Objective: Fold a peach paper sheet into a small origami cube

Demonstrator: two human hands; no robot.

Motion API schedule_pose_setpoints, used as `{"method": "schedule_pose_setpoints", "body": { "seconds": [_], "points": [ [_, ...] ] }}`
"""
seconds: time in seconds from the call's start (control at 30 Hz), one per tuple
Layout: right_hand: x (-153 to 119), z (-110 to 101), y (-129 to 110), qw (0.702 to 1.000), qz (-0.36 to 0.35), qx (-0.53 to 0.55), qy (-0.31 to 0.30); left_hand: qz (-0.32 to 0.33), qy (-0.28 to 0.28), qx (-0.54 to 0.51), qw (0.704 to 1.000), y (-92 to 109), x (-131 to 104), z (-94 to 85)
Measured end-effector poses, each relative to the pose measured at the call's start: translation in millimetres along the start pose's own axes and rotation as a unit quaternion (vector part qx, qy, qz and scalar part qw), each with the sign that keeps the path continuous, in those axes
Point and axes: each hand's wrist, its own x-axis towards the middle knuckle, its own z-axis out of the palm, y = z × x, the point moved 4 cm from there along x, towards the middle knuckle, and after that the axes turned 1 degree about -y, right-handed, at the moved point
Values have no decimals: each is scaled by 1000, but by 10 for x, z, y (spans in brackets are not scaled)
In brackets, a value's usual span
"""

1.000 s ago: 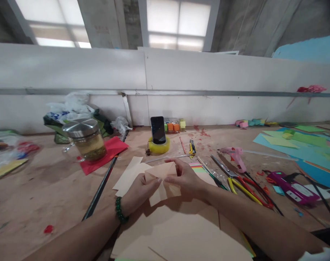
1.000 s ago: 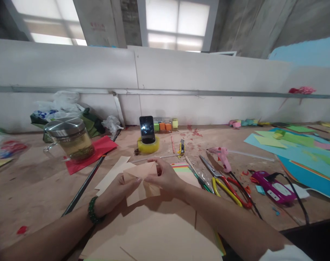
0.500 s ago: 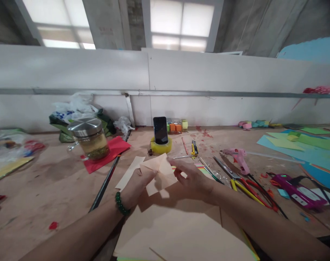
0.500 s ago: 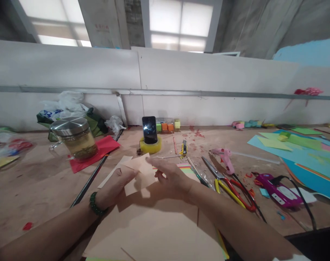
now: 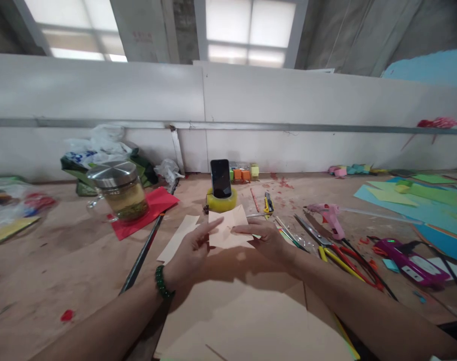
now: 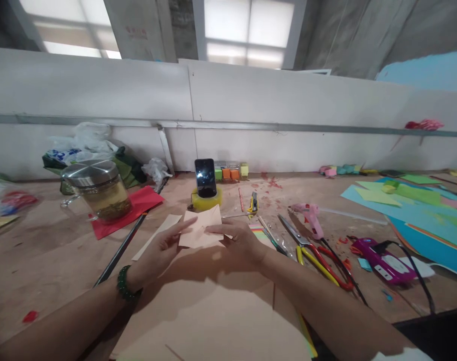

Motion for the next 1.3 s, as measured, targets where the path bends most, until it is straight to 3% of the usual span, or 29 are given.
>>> {"method": "schedule_pose_setpoints", "body": {
  "seconds": [0.17,0.43,0.83,1.07,1.3],
  "points": [
    [-16,-12,-26,1000,-2,4,13,31,-77,53,995,-23,3,42],
    [23,10,16,986,104,130,-20,34,-10,58,998,36,-12,-18],
    [36,45,-3,958,166,234,-4,76,-19,99,992,150,-35,14],
    [24,123,-18,918,269,290,18,-7,9,65,998,32,-69,37],
    [-6,239,4,858,337,380,77,22,67,-35,997,26,-72,50]
  ]
}}
